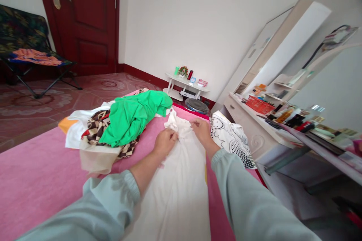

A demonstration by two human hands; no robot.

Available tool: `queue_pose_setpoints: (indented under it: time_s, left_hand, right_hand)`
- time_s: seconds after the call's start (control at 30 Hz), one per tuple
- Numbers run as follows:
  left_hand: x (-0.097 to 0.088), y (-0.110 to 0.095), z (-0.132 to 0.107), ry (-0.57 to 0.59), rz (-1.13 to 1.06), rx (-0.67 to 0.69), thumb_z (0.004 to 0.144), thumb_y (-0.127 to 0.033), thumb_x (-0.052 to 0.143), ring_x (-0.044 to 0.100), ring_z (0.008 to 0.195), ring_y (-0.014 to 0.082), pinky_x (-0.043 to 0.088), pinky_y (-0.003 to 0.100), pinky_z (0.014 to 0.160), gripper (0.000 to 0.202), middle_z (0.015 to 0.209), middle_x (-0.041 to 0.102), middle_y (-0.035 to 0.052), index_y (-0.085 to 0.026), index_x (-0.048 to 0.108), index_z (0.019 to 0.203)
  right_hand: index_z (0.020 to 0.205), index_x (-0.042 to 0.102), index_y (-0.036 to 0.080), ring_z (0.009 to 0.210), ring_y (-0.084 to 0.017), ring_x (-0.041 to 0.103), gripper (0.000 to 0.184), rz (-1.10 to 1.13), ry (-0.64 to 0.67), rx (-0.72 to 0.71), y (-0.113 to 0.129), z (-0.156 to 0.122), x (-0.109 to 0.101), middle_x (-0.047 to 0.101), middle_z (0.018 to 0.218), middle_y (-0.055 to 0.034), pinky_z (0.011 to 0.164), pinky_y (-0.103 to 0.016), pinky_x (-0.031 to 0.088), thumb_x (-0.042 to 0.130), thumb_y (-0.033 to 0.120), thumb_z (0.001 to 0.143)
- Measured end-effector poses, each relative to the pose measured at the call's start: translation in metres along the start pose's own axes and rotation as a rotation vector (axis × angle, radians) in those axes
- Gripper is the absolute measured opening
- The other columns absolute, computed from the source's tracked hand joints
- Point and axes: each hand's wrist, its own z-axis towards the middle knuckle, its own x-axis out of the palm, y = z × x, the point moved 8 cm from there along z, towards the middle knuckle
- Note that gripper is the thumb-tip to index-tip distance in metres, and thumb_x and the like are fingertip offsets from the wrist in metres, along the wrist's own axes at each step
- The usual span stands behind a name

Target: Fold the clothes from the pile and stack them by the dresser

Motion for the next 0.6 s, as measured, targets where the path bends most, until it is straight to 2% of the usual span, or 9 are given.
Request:
queue_pose_setpoints:
  time_s: [0.17, 0.27, 0.37, 0.43, 0.47, 0.53, 0.6]
  left_hand:
    - [-0.001, -0.008, -0.002, 0.04, 0.032, 0.01, 0.086, -0.03, 0.049, 0.053, 0.066, 0.0147, 0.035, 0.025, 0.062, 0.031, 0.07, 0.059, 0.002, -0.018, 0.055, 0.058]
    - [0.0, -0.01, -0.003, 0.052, 0.032, 0.012, 0.087, -0.032, 0.048, 0.053, 0.067, 0.0151, 0.036, 0.026, 0.062, 0.033, 0.071, 0.058, 0.0025, -0.019, 0.055, 0.058]
    - [0.0, -0.01, -0.003, 0.05, 0.009, 0.013, 0.088, -0.033, 0.047, 0.054, 0.067, 0.0154, 0.038, 0.026, 0.064, 0.035, 0.071, 0.058, 0.0029, -0.019, 0.055, 0.058]
    - [0.0, -0.01, -0.003, 0.034, -0.018, 0.015, 0.088, -0.033, 0.047, 0.056, 0.07, 0.0162, 0.04, 0.027, 0.067, 0.033, 0.072, 0.059, 0.0032, -0.019, 0.057, 0.061]
    - [-0.001, -0.01, -0.003, 0.018, -0.029, 0.013, 0.089, -0.032, 0.045, 0.057, 0.074, 0.0167, 0.042, 0.027, 0.07, 0.029, 0.076, 0.06, 0.0039, -0.019, 0.059, 0.067]
    - [-0.007, -0.007, -0.003, -0.06, -0.068, -0.011, 0.09, -0.03, 0.044, 0.058, 0.087, 0.018, 0.044, 0.028, 0.078, 0.022, 0.092, 0.06, 0.0071, -0.018, 0.062, 0.089]
    - [-0.014, -0.001, -0.003, -0.177, -0.132, -0.048, 0.088, -0.03, 0.046, 0.054, 0.105, 0.0206, 0.044, 0.032, 0.088, 0.029, 0.112, 0.055, 0.0115, -0.016, 0.054, 0.113]
  right_hand:
    - [0.093, 0.069, 0.017, 0.069, -0.017, 0.062, 0.035, -0.057, 0.105, 0.01, -0.011, 0.027, 0.05, 0.069, 0.077, -0.0023, 0.073, -0.03, 0.048, 0.058, 0.007, 0.062]
    - [0.083, 0.069, 0.018, 0.071, -0.018, 0.062, 0.033, -0.076, 0.12, 0.044, -0.019, 0.029, 0.062, 0.068, 0.073, -0.0019, 0.075, -0.03, 0.046, 0.062, 0.002, 0.055]
    - [0.062, 0.063, 0.018, 0.076, -0.021, 0.063, 0.014, -0.06, 0.079, 0.072, -0.022, 0.03, 0.06, 0.067, 0.067, -0.0034, 0.076, -0.03, 0.045, 0.063, 0.006, 0.055]
    - [0.061, 0.059, 0.018, 0.076, -0.021, 0.063, 0.006, -0.014, 0.026, 0.083, -0.019, 0.032, 0.053, 0.066, 0.065, -0.0036, 0.074, -0.03, 0.046, 0.062, 0.013, 0.06]
    - [0.065, 0.058, 0.018, 0.075, -0.02, 0.063, 0.002, 0.022, -0.003, 0.086, -0.017, 0.033, 0.049, 0.066, 0.066, -0.0035, 0.072, -0.029, 0.047, 0.06, 0.017, 0.064]
    - [0.077, 0.057, 0.018, 0.071, -0.018, 0.065, 0.009, 0.116, -0.05, 0.086, -0.011, 0.036, 0.043, 0.067, 0.071, -0.0035, 0.067, -0.027, 0.05, 0.053, 0.024, 0.072]
    - [0.085, 0.054, 0.019, 0.07, -0.017, 0.066, 0.014, 0.222, -0.067, 0.076, -0.005, 0.036, 0.041, 0.068, 0.077, -0.0035, 0.063, -0.026, 0.051, 0.048, 0.028, 0.076]
